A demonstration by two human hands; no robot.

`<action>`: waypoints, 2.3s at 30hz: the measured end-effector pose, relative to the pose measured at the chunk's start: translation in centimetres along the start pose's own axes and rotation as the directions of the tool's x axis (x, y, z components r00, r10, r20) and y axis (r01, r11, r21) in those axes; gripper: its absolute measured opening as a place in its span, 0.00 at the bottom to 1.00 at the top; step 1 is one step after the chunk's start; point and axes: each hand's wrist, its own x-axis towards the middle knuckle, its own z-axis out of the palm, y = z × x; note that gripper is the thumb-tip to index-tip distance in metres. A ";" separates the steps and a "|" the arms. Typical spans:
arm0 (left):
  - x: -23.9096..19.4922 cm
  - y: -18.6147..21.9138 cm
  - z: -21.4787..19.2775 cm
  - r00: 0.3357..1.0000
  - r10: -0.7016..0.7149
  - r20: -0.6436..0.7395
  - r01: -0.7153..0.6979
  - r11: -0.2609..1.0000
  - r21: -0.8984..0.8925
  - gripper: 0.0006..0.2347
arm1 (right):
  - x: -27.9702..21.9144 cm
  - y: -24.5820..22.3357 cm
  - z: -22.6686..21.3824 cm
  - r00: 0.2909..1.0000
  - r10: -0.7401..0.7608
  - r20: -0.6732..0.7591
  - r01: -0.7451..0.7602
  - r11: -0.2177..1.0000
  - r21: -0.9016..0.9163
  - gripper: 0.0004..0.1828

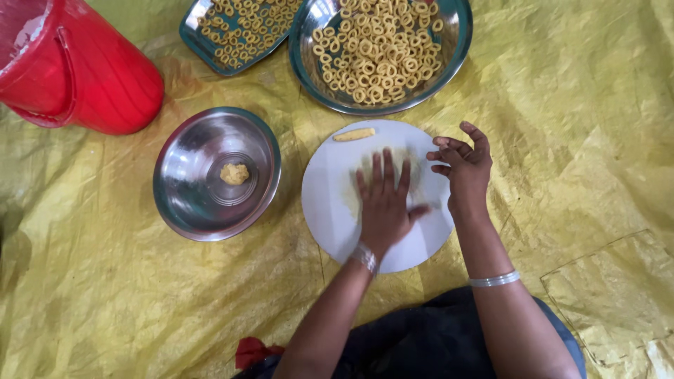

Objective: The person rolls small portions of dough into thin ropes on a white plate and then joins the ends to form rings. The finished rings are placed into a large metal bowl nearby.

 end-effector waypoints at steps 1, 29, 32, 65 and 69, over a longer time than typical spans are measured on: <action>2.0 -0.5 0.6 1.000 -0.010 0.029 0.010 1.000 0.012 0.43 | 0.2 -0.2 0.1 1.000 0.000 -0.003 0.000 1.000 0.002 0.29; -6.8 -4.9 -5.2 0.671 -0.397 0.626 0.606 -0.194 -0.772 0.15 | -4.8 3.3 4.8 0.819 -0.008 0.574 0.534 0.378 -0.756 0.06; -6.0 -3.1 -3.2 0.592 -0.415 0.690 0.586 -0.365 -0.723 0.13 | -3.5 3.5 4.3 0.871 0.119 0.476 0.202 0.798 -0.568 0.08; -0.5 -6.1 -4.5 0.681 -0.494 0.540 0.476 -0.262 -0.839 0.19 | -5.7 -3.0 5.4 0.767 -0.227 0.600 0.628 0.460 -0.628 0.07; -0.6 -6.7 -5.2 0.675 -0.403 0.618 0.536 -0.309 -0.786 0.23 | -5.2 -2.4 5.0 0.797 -0.141 0.587 0.544 0.589 -0.598 0.10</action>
